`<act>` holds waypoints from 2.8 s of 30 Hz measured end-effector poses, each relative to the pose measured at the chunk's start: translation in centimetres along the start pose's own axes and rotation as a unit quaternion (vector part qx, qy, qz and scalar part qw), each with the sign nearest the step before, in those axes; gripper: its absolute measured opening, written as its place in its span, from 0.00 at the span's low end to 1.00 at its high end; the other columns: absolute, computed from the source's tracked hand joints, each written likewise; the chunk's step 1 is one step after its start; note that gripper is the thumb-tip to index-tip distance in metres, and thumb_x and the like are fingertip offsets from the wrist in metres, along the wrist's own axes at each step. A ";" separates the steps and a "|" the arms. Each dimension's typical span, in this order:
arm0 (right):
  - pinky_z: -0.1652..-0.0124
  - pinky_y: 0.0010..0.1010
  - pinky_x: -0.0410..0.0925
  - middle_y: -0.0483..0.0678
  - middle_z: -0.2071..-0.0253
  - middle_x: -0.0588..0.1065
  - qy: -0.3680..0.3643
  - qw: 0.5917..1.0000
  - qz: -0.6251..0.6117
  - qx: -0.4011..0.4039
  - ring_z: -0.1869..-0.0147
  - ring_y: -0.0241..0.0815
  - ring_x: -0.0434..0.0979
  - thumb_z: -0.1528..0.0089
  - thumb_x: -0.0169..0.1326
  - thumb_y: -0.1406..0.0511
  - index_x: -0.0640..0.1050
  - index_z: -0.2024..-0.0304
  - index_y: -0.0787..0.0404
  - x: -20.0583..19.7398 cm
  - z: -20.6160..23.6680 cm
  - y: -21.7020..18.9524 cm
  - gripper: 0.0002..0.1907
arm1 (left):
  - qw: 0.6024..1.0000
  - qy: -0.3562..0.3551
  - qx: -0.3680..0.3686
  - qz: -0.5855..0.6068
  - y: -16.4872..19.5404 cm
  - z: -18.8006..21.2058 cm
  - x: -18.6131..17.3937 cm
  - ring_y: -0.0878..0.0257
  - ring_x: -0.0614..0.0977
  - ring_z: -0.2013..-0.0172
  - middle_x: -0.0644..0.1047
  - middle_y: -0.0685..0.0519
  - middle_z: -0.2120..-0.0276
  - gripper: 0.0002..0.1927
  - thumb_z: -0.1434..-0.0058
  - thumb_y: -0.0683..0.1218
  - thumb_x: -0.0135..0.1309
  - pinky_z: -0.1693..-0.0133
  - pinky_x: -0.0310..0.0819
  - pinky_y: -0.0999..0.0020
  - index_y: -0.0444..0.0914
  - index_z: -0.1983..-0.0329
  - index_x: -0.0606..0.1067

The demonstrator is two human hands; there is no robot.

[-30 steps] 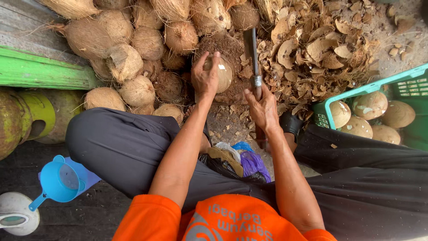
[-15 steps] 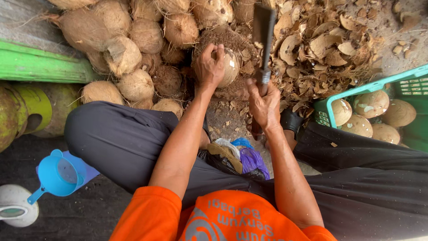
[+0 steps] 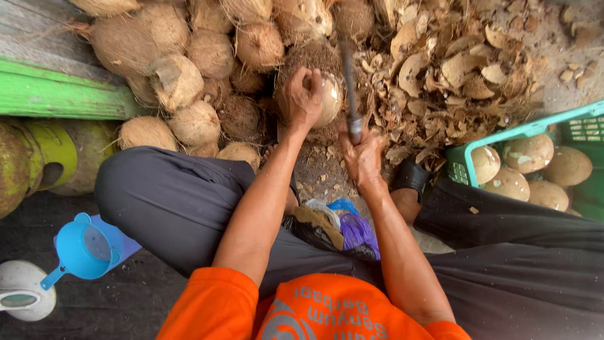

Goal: The person sits on the ground and husks coconuts, holding each coconut against a wooden chopping block and striking it with a machete to strip off the fibrous husk, then sets the husked coconut aside and reaches for the next one.

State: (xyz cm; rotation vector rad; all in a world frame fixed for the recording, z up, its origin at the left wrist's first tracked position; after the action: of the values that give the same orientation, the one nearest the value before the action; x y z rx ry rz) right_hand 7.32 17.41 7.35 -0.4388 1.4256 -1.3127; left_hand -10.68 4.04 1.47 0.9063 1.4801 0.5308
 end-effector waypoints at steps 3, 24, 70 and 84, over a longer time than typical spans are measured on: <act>0.78 0.42 0.66 0.46 0.81 0.70 -0.113 0.972 0.051 0.198 0.82 0.40 0.65 0.33 0.54 0.52 0.78 0.64 0.57 2.3 -0.2 4.6 0.16 | 0.997 0.025 -0.025 0.073 0.3 -0.7 -0.6 0.65 0.66 0.79 0.69 0.61 0.80 0.22 0.28 0.60 0.45 0.74 0.66 0.61 0.46 0.75 0.65; 0.83 0.32 0.62 0.43 0.84 0.68 -0.134 0.959 -0.135 0.210 0.85 0.36 0.65 0.36 0.57 0.55 0.70 0.72 0.56 5.2 1.5 4.6 0.16 | 0.954 0.174 0.183 -0.161 3.8 2.8 -5.0 0.47 0.77 0.47 0.73 0.37 0.46 0.45 0.43 0.74 0.54 0.53 0.76 0.49 0.35 0.38 0.72; 0.80 0.36 0.62 0.43 0.83 0.68 -0.092 0.986 0.008 0.137 0.83 0.37 0.65 0.36 0.54 0.49 0.76 0.69 0.53 2.8 -0.4 4.5 0.17 | 0.954 0.077 -0.282 0.071 -1.7 2.1 -3.3 0.64 0.77 0.73 0.76 0.58 0.70 0.29 0.41 0.73 0.47 0.75 0.73 0.62 0.46 0.56 0.74; 0.79 0.38 0.62 0.48 0.81 0.70 -0.115 0.976 0.056 0.179 0.83 0.39 0.64 0.32 0.55 0.53 0.77 0.74 0.63 3.3 0.3 5.9 0.23 | 0.979 0.167 -0.113 -0.009 -0.4 2.3 -1.4 0.61 0.79 0.69 0.76 0.55 0.67 0.31 0.40 0.73 0.53 0.67 0.74 0.59 0.44 0.53 0.74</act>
State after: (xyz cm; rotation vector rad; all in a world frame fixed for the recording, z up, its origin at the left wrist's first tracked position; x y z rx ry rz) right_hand 8.75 16.44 0.77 -0.2547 0.9822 -1.3458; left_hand -8.59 2.29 1.68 0.6440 1.6853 0.8516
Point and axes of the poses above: each hand's wrist, its own z-axis away from the middle knuckle, its own x-axis out of the palm, y = z × x, the point moved 9 cm from there along -z, towards the middle knuckle
